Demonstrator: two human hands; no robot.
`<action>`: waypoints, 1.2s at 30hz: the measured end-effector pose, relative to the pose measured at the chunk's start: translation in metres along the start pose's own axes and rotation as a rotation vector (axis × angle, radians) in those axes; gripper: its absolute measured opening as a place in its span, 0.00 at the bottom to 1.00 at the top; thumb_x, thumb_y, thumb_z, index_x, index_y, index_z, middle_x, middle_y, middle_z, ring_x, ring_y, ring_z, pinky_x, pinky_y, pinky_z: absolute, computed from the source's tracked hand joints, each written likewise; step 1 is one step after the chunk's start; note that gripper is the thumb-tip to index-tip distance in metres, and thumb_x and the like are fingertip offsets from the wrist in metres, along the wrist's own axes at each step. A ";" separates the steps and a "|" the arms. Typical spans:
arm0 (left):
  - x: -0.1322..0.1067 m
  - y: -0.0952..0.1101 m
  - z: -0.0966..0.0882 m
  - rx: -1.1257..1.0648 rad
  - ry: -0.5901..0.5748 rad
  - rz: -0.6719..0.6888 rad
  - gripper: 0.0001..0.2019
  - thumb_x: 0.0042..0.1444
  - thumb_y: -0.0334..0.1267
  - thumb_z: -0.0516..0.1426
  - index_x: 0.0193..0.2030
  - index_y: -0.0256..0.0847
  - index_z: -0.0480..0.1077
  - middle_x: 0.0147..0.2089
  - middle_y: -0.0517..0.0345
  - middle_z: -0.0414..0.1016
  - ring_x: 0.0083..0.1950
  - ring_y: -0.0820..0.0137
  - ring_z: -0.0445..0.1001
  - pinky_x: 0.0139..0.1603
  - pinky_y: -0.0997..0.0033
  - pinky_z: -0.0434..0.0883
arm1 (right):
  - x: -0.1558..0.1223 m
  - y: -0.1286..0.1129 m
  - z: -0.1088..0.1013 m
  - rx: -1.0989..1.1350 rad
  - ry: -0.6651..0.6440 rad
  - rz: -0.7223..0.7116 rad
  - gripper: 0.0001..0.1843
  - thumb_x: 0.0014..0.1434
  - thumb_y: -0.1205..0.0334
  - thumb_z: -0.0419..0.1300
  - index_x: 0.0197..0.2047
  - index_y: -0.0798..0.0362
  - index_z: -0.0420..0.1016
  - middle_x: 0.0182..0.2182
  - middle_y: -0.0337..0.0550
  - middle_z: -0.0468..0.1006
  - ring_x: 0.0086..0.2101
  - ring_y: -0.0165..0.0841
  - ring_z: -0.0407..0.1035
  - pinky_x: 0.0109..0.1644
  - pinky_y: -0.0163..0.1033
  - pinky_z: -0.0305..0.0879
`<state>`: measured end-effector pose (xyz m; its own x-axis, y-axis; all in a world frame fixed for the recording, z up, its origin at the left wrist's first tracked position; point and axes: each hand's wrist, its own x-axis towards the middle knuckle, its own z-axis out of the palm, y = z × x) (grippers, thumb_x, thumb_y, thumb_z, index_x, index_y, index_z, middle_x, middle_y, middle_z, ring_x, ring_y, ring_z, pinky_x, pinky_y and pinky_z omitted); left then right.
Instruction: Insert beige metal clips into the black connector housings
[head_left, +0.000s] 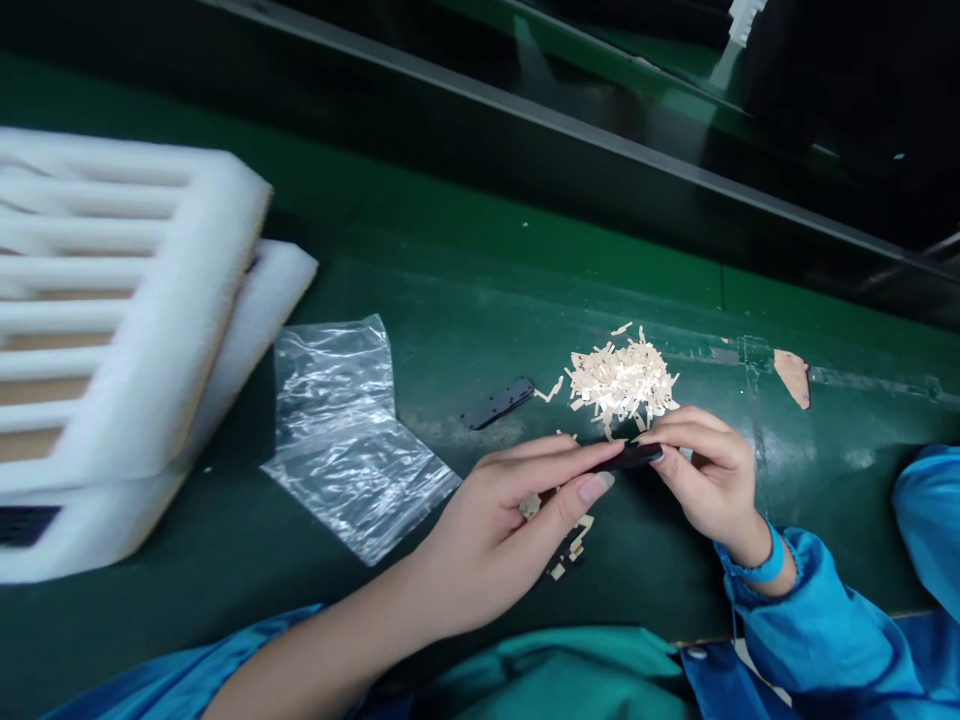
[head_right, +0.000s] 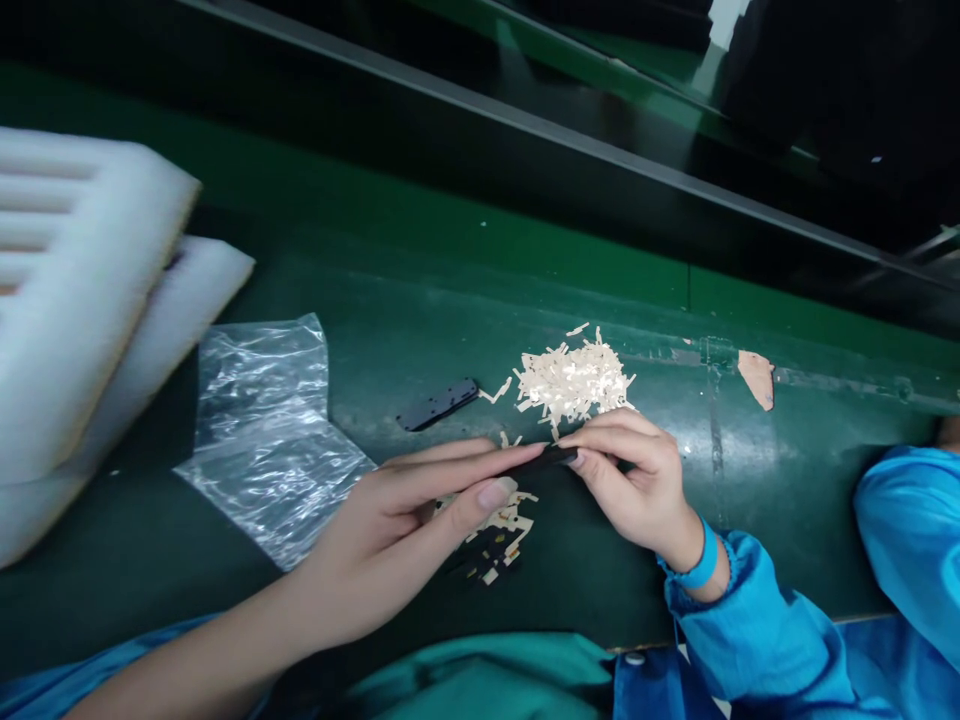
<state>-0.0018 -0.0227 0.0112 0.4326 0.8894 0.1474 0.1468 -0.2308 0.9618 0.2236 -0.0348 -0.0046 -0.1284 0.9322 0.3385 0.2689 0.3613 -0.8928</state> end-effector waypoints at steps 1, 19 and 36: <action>0.000 0.000 0.001 0.005 0.000 0.010 0.15 0.68 0.31 0.57 0.57 0.36 0.81 0.26 0.65 0.68 0.26 0.75 0.69 0.26 0.77 0.66 | 0.000 0.000 0.000 0.003 0.002 0.003 0.13 0.63 0.74 0.67 0.45 0.47 0.86 0.37 0.43 0.84 0.35 0.34 0.77 0.38 0.39 0.75; -0.002 -0.001 0.004 0.028 0.018 0.114 0.16 0.69 0.28 0.57 0.59 0.39 0.79 0.27 0.66 0.70 0.26 0.75 0.70 0.26 0.79 0.69 | 0.002 -0.003 0.001 0.023 0.001 0.051 0.10 0.64 0.70 0.66 0.43 0.47 0.87 0.34 0.43 0.83 0.33 0.34 0.76 0.36 0.39 0.74; 0.002 0.001 0.003 -0.116 -0.025 -0.258 0.20 0.70 0.44 0.55 0.27 0.41 0.75 0.23 0.62 0.72 0.24 0.73 0.69 0.24 0.77 0.68 | -0.001 -0.003 0.006 0.067 0.006 0.180 0.04 0.63 0.68 0.67 0.39 0.50 0.83 0.32 0.42 0.79 0.31 0.34 0.71 0.32 0.38 0.67</action>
<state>0.0020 -0.0221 0.0118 0.4165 0.9025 -0.1097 0.1531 0.0494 0.9870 0.2173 -0.0374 -0.0040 -0.0780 0.9818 0.1730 0.2231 0.1863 -0.9568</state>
